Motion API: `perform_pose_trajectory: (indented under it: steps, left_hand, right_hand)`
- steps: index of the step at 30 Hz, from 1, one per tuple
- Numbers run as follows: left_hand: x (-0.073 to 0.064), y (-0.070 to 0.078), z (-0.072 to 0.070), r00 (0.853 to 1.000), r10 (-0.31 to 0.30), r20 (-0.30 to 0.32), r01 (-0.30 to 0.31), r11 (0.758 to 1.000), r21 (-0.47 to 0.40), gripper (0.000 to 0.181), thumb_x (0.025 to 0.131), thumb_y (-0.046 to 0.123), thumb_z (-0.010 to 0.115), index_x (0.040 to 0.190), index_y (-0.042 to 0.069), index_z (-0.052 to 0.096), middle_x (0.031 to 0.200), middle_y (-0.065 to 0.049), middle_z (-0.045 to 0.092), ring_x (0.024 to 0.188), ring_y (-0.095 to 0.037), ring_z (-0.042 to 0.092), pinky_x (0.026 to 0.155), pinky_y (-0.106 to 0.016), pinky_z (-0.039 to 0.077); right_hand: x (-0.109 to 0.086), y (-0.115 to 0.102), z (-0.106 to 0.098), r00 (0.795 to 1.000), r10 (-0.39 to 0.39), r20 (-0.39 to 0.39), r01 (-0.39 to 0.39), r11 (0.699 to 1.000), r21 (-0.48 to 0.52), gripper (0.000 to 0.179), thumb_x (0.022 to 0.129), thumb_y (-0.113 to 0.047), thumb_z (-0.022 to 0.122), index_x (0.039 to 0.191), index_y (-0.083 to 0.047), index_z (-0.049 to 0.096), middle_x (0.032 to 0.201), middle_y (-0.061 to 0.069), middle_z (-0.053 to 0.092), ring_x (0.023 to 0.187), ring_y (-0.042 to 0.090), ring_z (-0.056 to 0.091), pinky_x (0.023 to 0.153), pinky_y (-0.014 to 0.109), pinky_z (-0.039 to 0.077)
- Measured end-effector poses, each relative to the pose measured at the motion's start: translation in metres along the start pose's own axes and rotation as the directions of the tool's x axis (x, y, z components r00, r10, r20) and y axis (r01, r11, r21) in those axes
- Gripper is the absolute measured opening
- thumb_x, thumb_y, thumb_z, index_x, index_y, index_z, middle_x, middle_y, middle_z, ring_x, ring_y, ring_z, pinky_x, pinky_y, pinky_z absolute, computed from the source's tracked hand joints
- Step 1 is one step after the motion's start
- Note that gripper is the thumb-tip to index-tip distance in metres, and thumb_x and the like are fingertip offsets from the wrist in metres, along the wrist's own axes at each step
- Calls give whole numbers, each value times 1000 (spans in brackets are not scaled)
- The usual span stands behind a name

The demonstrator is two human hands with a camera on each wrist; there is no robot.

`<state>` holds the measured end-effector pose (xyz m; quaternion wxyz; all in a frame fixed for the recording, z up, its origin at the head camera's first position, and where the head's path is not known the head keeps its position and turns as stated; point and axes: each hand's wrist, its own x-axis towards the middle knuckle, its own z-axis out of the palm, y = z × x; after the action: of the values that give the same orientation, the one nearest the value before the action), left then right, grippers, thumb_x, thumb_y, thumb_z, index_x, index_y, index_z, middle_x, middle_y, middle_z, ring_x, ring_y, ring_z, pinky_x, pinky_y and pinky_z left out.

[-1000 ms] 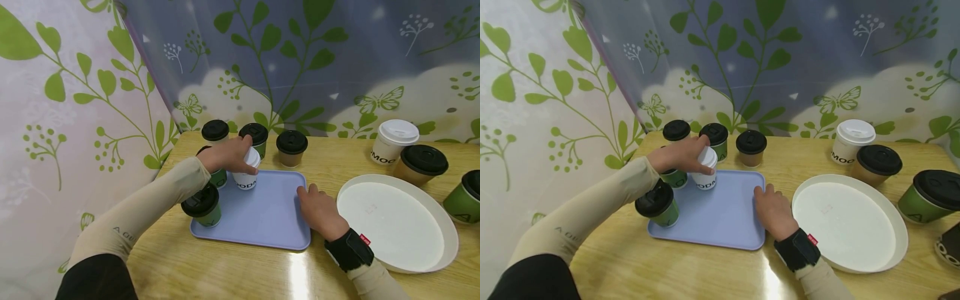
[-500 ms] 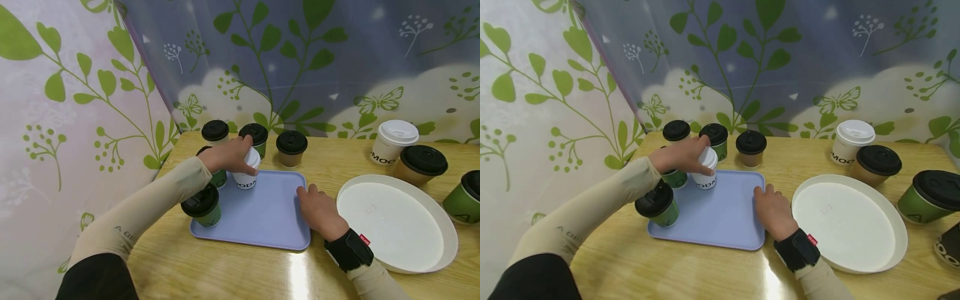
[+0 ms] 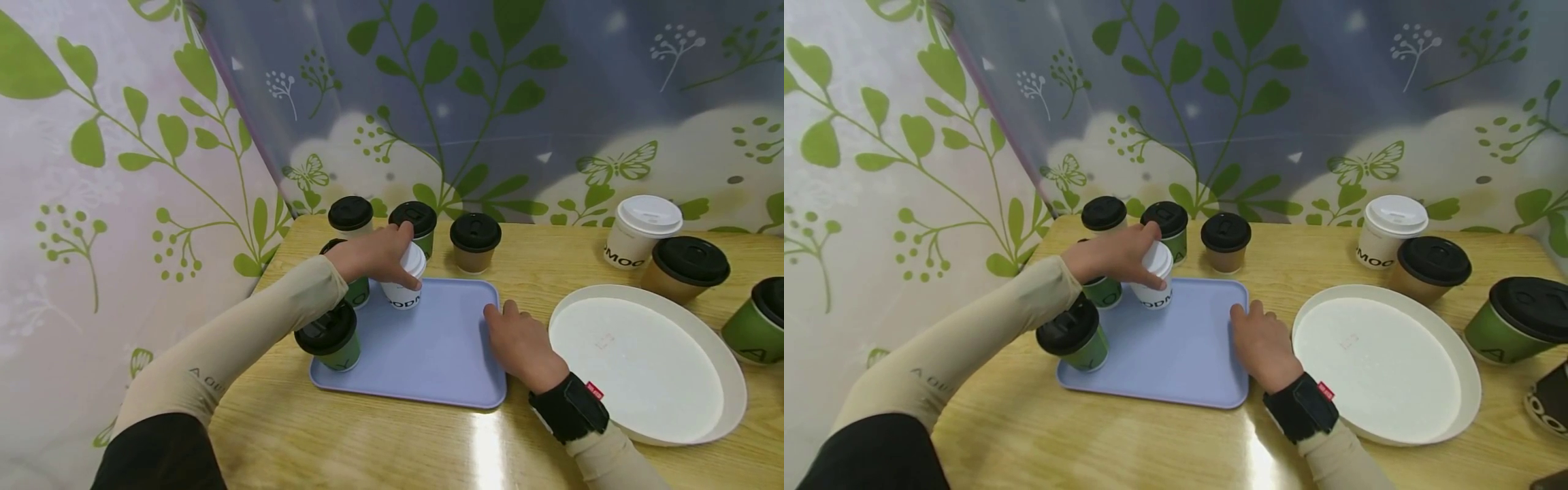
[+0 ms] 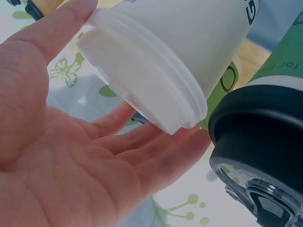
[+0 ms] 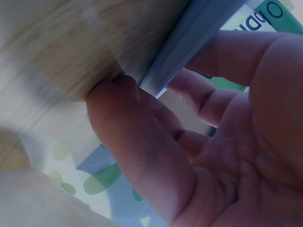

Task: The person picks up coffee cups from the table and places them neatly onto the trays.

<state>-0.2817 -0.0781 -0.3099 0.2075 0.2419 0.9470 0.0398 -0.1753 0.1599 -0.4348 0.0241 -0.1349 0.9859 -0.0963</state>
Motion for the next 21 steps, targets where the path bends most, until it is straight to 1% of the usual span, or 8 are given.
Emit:
perform_pose_trajectory:
  steps: [7,9,11,13,16,19,21]
  left_hand:
    - [-1,1,0,1000,-13,3,13,1000,-13,98,87,54,79,155,6,28,142,-16,49,120,-26,55,95,-40,51]
    - [-2,1,-1,1000,-13,1,13,1000,-25,100,87,56,79,156,7,27,144,-18,47,120,-26,55,94,-40,52]
    - [-4,0,-4,1000,-12,0,12,999,-35,102,87,60,76,159,8,24,149,-19,44,124,-28,55,96,-42,52]
    - [-7,-2,-10,1000,-12,-5,12,999,-41,104,88,64,72,162,10,21,155,-19,39,131,-29,52,101,-44,49]
    - [-12,-6,-23,999,-27,-23,26,999,-43,103,91,67,65,164,11,19,161,-19,35,141,-32,46,110,-49,42]
    - [-16,-15,-36,997,-48,-59,46,998,-50,98,95,66,61,163,8,20,162,-20,33,143,-35,42,113,-51,38]
    - [-16,-23,-42,994,-68,-84,63,996,-63,95,96,64,61,162,6,23,160,-22,34,141,-37,44,112,-52,39]
  right_hand:
    - [0,0,-1,1000,0,11,0,1000,-7,18,101,-3,52,118,3,57,92,23,51,67,36,56,55,49,50]
    - [0,0,-1,1000,1,11,-1,1000,-6,17,101,-3,52,117,3,57,91,23,51,67,36,56,55,49,50]
    - [0,1,0,1000,1,5,-1,1000,-4,16,101,-2,52,116,3,57,91,23,51,66,36,56,55,49,50]
    - [0,1,0,1000,0,3,0,1000,-2,16,101,-2,52,115,3,56,90,23,51,66,36,55,55,49,50]
    - [0,1,0,1000,-1,3,1,1000,1,15,101,-2,52,115,3,57,91,23,51,66,36,56,55,49,50]
    - [0,0,0,1000,0,7,0,1000,1,16,101,-3,52,116,3,57,91,23,51,67,36,56,55,49,50]
    - [0,0,0,1000,1,10,-1,1000,-1,17,101,-2,52,116,3,57,91,23,51,67,36,56,55,48,50]
